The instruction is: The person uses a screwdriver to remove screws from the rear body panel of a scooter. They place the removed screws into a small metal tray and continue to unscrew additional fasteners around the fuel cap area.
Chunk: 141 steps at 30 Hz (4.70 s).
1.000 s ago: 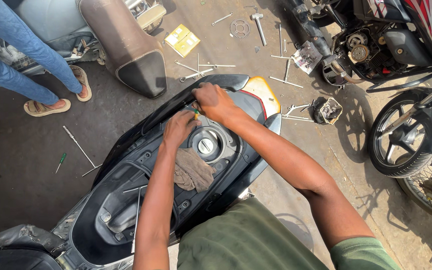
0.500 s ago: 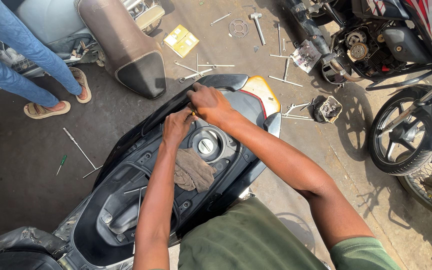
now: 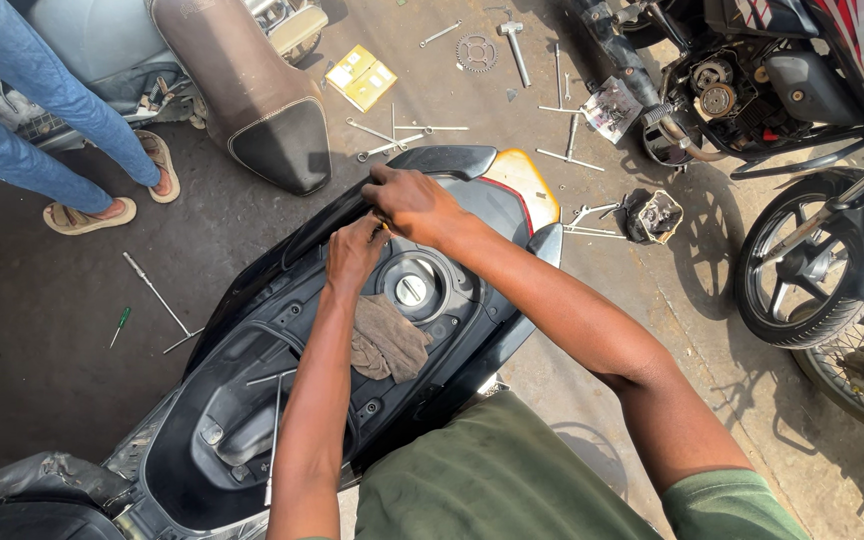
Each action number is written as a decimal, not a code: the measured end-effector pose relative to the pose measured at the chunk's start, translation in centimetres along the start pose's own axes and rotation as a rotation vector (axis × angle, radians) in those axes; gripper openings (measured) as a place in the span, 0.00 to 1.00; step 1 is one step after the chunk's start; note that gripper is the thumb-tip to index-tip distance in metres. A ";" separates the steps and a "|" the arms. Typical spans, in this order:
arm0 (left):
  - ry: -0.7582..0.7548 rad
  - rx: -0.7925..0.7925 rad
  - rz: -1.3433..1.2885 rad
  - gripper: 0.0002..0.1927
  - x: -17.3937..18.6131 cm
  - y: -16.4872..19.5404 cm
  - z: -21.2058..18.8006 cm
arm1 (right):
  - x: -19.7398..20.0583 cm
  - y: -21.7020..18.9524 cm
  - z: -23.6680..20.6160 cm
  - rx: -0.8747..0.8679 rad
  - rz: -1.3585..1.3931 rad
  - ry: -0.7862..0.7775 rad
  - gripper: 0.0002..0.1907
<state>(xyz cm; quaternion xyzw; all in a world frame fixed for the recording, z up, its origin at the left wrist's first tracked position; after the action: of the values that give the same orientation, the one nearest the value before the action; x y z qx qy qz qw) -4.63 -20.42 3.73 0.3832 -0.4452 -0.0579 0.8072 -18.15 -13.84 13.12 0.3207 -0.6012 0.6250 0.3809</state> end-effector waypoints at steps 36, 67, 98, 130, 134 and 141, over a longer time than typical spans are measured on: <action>-0.049 -0.006 0.079 0.19 -1.0 -0.2 -1.4 | 0.1 -0.8 -1.2 0.131 0.042 0.016 0.17; -0.062 0.017 0.024 0.18 -1.4 -1.0 -1.9 | -0.3 -1.3 -1.4 0.169 0.008 0.018 0.16; 0.014 0.137 0.125 0.09 -2.1 0.4 -0.4 | -1.3 -1.7 0.1 -0.264 -0.182 0.055 0.34; -0.008 -0.154 0.504 0.11 -5.1 -2.8 -3.9 | 3.6 5.2 -22.1 -0.493 0.972 0.142 0.14; 0.003 -0.203 0.614 0.07 -6.5 -3.4 -4.1 | 0.2 5.9 -33.5 -0.557 1.391 0.520 0.15; 0.021 -0.265 0.687 0.04 -7.4 -4.1 -4.3 | -6.1 6.2 -45.8 -0.464 1.805 1.014 0.12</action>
<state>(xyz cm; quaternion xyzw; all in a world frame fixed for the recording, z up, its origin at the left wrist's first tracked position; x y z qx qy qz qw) -4.79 -17.60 -5.34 0.1038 -0.5283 0.1631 0.8267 -17.84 31.28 1.50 -0.6231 -0.4922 0.6069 0.0339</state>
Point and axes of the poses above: each hand's wrist, its own z-axis towards the middle knuckle, its own x-axis out of the back of the hand, y = z × x, the point moved 1 cm from there along z, towards the middle knuckle, and after that the axes turned 5 degrees about z, right-handed, at the moved point
